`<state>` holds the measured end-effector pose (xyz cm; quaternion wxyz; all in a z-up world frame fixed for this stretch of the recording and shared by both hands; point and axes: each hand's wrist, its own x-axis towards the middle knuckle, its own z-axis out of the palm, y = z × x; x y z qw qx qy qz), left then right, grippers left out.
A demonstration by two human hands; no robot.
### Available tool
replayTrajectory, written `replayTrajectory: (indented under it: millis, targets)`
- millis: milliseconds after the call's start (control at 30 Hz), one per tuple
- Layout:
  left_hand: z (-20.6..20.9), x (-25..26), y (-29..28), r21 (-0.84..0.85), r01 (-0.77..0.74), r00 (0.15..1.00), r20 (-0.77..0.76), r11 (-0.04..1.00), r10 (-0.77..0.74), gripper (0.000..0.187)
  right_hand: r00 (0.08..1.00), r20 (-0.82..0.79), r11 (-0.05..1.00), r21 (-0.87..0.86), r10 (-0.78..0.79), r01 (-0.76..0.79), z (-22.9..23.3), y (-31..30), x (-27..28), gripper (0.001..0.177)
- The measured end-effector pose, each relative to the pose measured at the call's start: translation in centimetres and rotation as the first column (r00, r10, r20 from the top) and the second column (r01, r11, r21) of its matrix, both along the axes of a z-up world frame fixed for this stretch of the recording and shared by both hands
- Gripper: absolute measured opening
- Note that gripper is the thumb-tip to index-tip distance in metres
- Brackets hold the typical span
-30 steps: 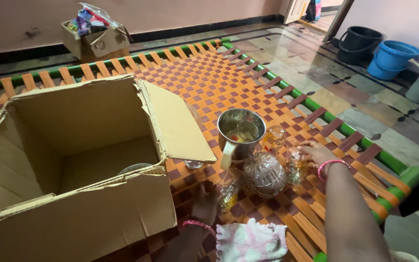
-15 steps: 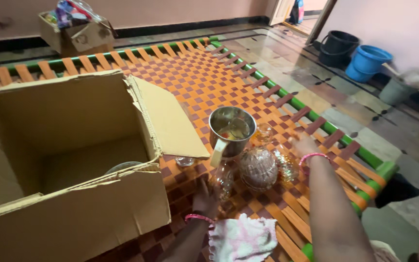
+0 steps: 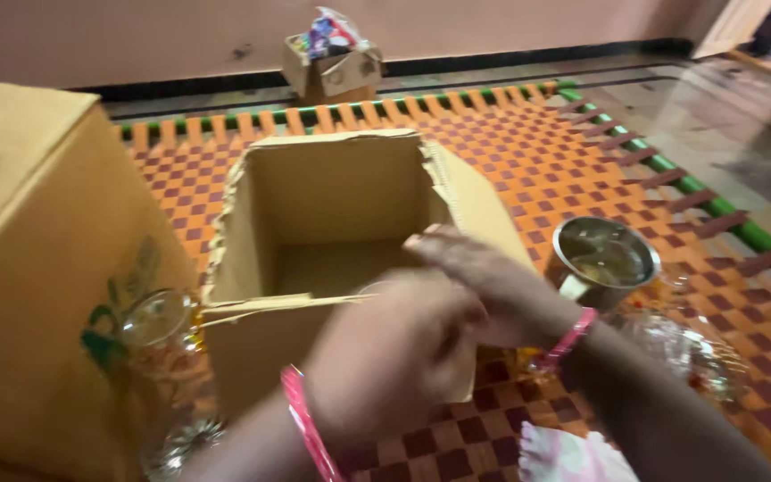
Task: The person opens a cardboard box and removes several glass items, including a metal cup, glass jars, and decorative bowls. They place the items on a woven mat and then use a cloth to wipe and clean the glass bowls.
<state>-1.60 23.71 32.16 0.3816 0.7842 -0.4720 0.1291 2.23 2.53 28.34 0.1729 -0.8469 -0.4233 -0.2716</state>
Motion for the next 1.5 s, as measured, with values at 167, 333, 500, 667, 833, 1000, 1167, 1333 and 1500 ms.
replayTrajectory:
  millis: [167,333,500,667,833,1000,1167,1333,1500]
  targets:
    - [5.7,7.8,2.7,0.372,-0.383,0.916,0.037,0.845,0.399,0.029,0.704,-0.595,0.903,-0.399,-0.389,0.162,0.6,4.4,0.0,0.057]
    - [3.2,15.2,4.2,0.719,-0.416,0.830,0.049,0.557,0.556,0.035,0.814,-0.523,0.938,-0.338,-0.252,0.074,-2.4,3.2,-3.6,0.061]
    - [-4.8,20.3,4.3,0.897,-0.256,0.837,0.018,0.362,0.547,0.040,0.804,-0.594,0.937,-0.289,-0.013,-0.199,-6.6,1.9,-5.7,0.059]
    - [-14.5,21.7,2.1,0.958,-0.030,0.879,-0.111,0.286,0.463,0.046,0.764,-0.628,0.852,-0.473,-0.148,-0.224,-9.6,1.9,-6.3,0.055]
    - [-22.4,21.6,-1.4,0.924,-0.033,0.902,-0.136,0.380,0.410,0.052,0.802,-0.582,0.842,-0.493,-0.135,-0.216,-10.8,1.5,-6.6,0.053]
    - [-26.0,22.8,-2.6,0.818,-0.272,0.879,-0.003,0.507,0.477,0.058,0.924,-0.381,0.826,-0.533,-0.039,-0.185,-11.7,1.5,-7.2,0.056]
    - [-24.1,24.4,-1.2,0.922,0.001,0.990,-0.057,0.388,0.132,0.055,0.945,-0.321,0.832,-0.539,-0.060,-0.131,-13.4,1.5,-7.7,0.052]
    - [-13.5,20.3,0.0,0.816,-0.233,0.937,0.041,0.530,0.348,0.027,0.962,-0.271,0.825,-0.552,-0.035,-0.126,-14.7,1.2,-8.2,0.057]
    - [-2.3,12.4,5.8,0.420,-0.522,0.852,0.304,0.743,0.426,0.011,0.991,-0.130,0.800,-0.597,-0.032,-0.052,-16.7,1.2,-8.8,0.057]
